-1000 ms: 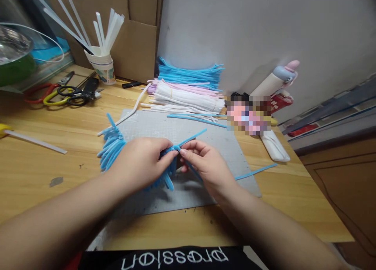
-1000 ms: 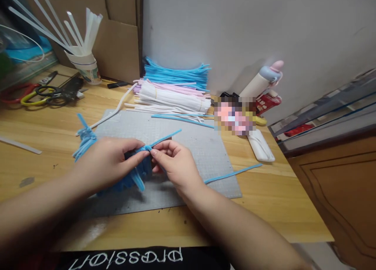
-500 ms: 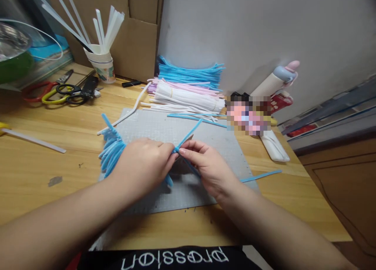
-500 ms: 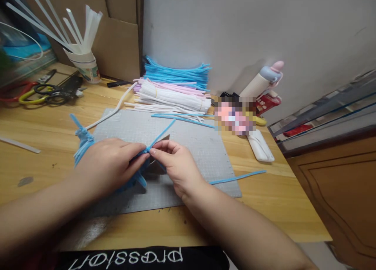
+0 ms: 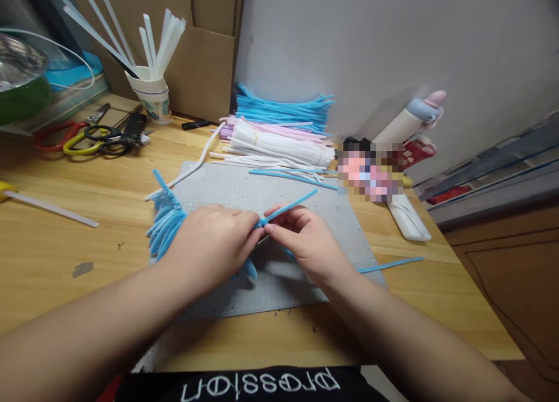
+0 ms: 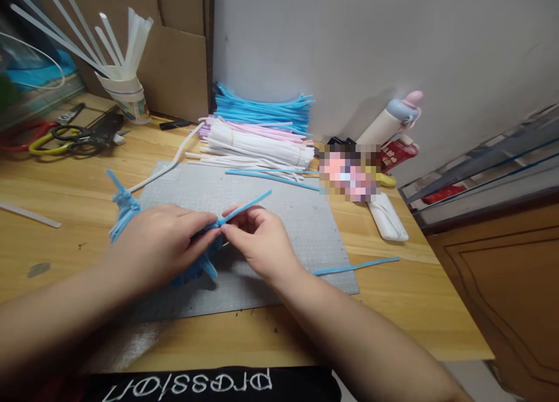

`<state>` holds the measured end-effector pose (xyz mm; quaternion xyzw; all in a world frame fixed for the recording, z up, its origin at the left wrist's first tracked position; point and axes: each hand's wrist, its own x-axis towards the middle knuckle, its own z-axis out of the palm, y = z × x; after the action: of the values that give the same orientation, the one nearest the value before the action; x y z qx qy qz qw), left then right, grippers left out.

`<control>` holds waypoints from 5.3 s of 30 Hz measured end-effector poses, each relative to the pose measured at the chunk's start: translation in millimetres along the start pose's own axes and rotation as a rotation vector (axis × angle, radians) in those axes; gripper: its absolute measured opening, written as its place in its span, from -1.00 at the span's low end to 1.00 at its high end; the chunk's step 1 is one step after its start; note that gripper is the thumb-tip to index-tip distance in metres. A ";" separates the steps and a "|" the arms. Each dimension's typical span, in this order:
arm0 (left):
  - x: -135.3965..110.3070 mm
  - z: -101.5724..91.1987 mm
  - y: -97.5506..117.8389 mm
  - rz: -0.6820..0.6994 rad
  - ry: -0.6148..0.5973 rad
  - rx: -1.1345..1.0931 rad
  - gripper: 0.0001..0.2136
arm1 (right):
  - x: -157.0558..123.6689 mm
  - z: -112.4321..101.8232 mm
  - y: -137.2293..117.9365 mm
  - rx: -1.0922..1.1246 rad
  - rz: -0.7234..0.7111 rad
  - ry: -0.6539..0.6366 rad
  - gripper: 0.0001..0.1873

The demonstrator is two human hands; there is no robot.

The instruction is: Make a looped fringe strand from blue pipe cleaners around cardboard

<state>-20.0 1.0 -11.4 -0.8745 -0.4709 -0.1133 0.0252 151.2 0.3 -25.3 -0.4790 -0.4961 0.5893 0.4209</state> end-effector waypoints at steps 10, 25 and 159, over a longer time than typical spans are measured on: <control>1.0 -7.3 -1.2 -0.062 -0.091 -0.067 -0.67 | 0.2 -10.9 -12.2 -0.518 -0.323 -0.058 -0.95; 5.3 -23.1 -18.9 0.111 -0.429 -0.791 -0.79 | 8.4 -33.6 -75.4 -0.942 -0.587 -0.757 -0.69; 24.1 28.5 -27.8 -0.534 -0.305 -1.167 -0.68 | -2.0 -24.2 43.9 0.331 0.115 0.037 -0.64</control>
<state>-25.3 40.5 -35.5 -0.6042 -0.5312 -0.2269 -0.5489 174.4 -3.9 -69.5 -0.4415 -0.3561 0.6770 0.4689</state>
